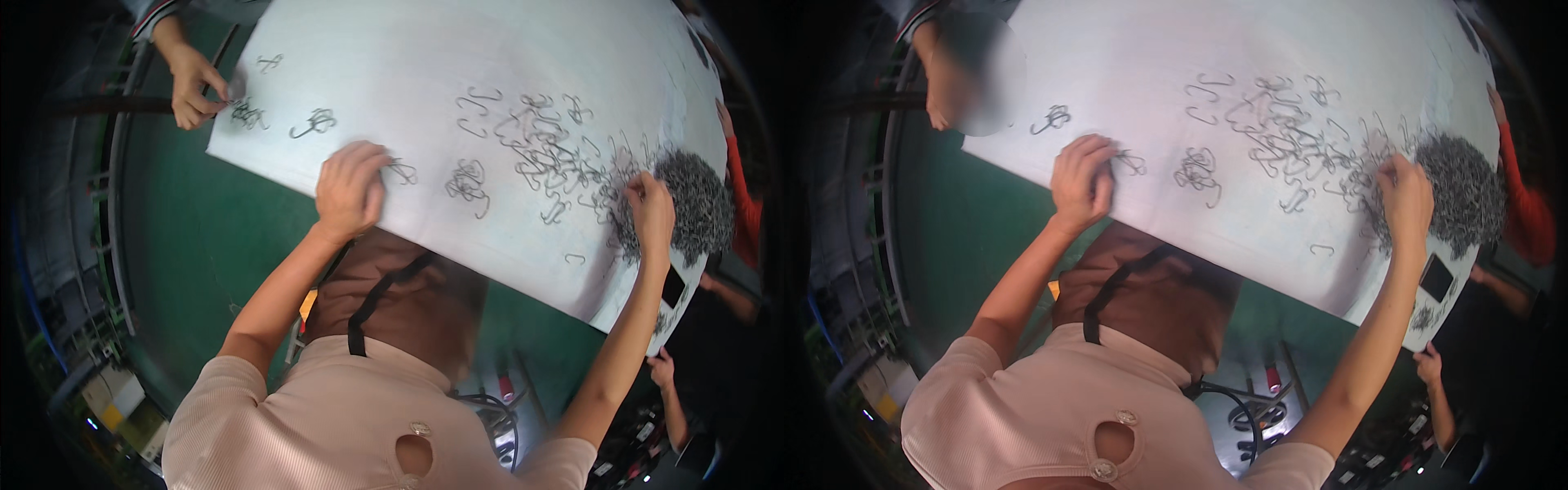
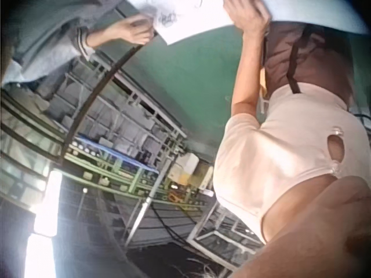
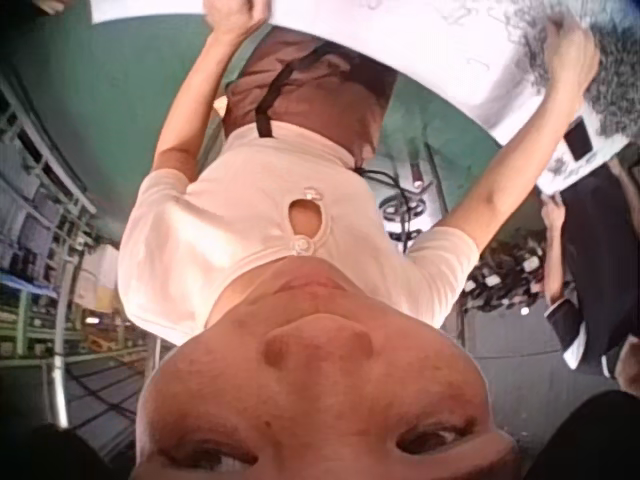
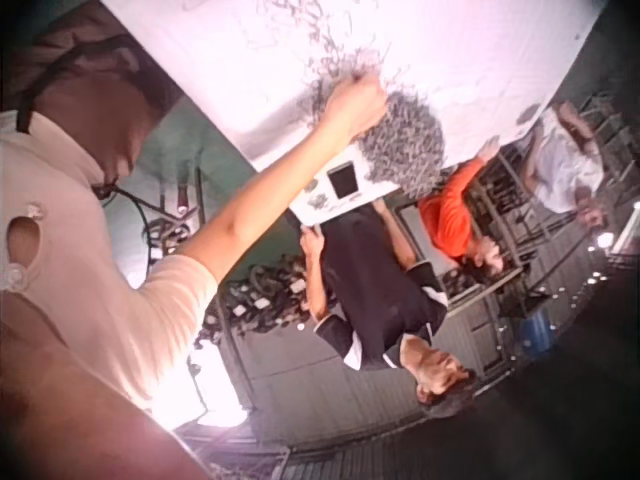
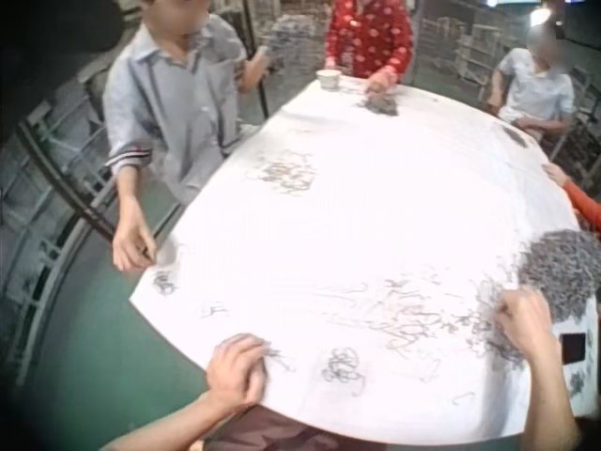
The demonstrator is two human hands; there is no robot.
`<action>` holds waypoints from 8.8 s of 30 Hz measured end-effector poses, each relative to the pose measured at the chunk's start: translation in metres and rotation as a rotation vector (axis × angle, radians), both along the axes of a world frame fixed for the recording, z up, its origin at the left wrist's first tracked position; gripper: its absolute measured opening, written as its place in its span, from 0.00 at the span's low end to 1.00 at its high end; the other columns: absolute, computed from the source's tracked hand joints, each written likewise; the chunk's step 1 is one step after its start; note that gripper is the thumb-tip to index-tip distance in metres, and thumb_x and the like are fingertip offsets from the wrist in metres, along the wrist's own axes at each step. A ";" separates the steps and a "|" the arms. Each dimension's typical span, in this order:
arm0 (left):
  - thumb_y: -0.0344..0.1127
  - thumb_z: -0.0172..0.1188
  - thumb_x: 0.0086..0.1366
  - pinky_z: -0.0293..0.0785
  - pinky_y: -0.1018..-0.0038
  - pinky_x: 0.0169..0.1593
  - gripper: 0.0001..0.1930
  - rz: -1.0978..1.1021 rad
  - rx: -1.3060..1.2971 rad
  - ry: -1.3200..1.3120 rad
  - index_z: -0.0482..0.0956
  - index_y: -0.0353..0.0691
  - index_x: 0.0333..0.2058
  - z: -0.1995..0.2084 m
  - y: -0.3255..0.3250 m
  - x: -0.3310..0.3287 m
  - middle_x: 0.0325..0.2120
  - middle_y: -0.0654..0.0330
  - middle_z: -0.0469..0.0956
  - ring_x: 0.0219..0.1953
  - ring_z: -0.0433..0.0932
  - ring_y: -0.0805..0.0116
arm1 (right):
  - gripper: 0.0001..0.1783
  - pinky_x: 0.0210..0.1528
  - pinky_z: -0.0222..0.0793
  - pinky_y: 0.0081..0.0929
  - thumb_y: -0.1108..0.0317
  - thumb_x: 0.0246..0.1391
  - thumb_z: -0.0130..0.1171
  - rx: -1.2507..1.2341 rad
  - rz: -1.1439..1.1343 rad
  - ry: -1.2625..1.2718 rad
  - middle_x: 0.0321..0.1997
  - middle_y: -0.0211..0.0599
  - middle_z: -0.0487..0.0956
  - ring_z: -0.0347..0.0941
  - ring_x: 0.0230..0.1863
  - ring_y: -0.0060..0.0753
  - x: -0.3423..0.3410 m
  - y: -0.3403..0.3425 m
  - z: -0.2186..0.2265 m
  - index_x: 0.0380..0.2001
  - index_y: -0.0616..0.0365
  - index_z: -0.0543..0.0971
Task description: The person gathers tangled metal wire pieces from a table and attaches them to small round metal discs. They handle the components one at a time, repeatedly picking up wires and discs and joining them by hand.
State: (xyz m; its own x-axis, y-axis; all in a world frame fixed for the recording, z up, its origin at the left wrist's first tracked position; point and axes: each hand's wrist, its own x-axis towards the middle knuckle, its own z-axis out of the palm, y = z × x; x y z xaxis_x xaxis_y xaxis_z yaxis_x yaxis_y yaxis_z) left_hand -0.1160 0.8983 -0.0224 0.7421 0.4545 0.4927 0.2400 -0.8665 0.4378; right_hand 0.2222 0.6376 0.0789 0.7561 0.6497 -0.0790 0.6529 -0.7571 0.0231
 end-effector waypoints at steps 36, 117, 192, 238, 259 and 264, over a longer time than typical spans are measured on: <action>0.16 0.44 0.60 0.70 0.69 0.50 0.15 -0.051 -0.136 -0.075 0.73 0.29 0.45 -0.024 0.005 -0.005 0.45 0.51 0.74 0.47 0.73 0.58 | 0.11 0.43 0.73 0.38 0.57 0.49 0.61 0.642 -1.221 -0.334 0.34 0.35 0.84 0.80 0.38 0.42 -0.026 -0.364 -0.080 0.34 0.45 0.85; 0.14 0.47 0.52 0.69 0.64 0.51 0.14 -0.079 -0.039 0.066 0.77 0.32 0.36 -0.005 -0.003 0.006 0.38 0.50 0.79 0.45 0.75 0.52 | 0.12 0.36 0.71 0.39 0.73 0.52 0.54 0.680 -0.661 0.119 0.36 0.39 0.75 0.75 0.34 0.46 -0.114 -0.066 -0.059 0.39 0.52 0.82; 0.18 0.49 0.48 0.70 0.65 0.48 0.13 -0.075 -0.004 0.032 0.78 0.38 0.30 -0.001 -0.003 0.007 0.34 0.57 0.80 0.43 0.77 0.54 | 0.07 0.32 0.72 0.33 0.71 0.47 0.64 0.661 -0.344 0.207 0.30 0.39 0.82 0.78 0.29 0.37 -0.062 0.009 -0.043 0.32 0.57 0.81; 0.16 0.48 0.51 0.69 0.63 0.51 0.13 -0.112 0.025 0.078 0.77 0.36 0.32 0.000 -0.002 0.008 0.35 0.55 0.79 0.44 0.76 0.53 | 0.12 0.32 0.68 0.24 0.65 0.47 0.67 0.984 -0.858 0.535 0.27 0.33 0.81 0.72 0.25 0.23 -0.067 -0.051 -0.048 0.34 0.60 0.83; 0.16 0.48 0.51 0.69 0.63 0.50 0.12 -0.117 0.018 0.076 0.77 0.36 0.30 0.003 -0.003 0.009 0.34 0.56 0.79 0.43 0.76 0.54 | 0.29 0.55 0.61 0.40 0.82 0.40 0.57 0.507 -0.135 -0.007 0.54 0.36 0.70 0.63 0.56 0.43 -0.091 -0.003 -0.068 0.48 0.43 0.80; 0.16 0.48 0.50 0.69 0.63 0.50 0.12 -0.113 0.007 0.062 0.78 0.37 0.30 0.002 -0.003 0.009 0.34 0.57 0.79 0.43 0.76 0.54 | 0.30 0.59 0.58 0.43 0.82 0.40 0.57 0.397 -0.129 -0.126 0.57 0.38 0.68 0.61 0.61 0.44 -0.080 -0.004 -0.071 0.48 0.43 0.80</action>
State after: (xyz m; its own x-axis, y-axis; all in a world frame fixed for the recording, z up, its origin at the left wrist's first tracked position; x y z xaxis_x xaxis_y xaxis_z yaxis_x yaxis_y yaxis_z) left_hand -0.1070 0.8950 -0.0202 0.8174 0.3632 0.4471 0.1674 -0.8924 0.4189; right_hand 0.1423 0.6338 0.0078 0.8207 0.5108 0.2559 0.5632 -0.7985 -0.2126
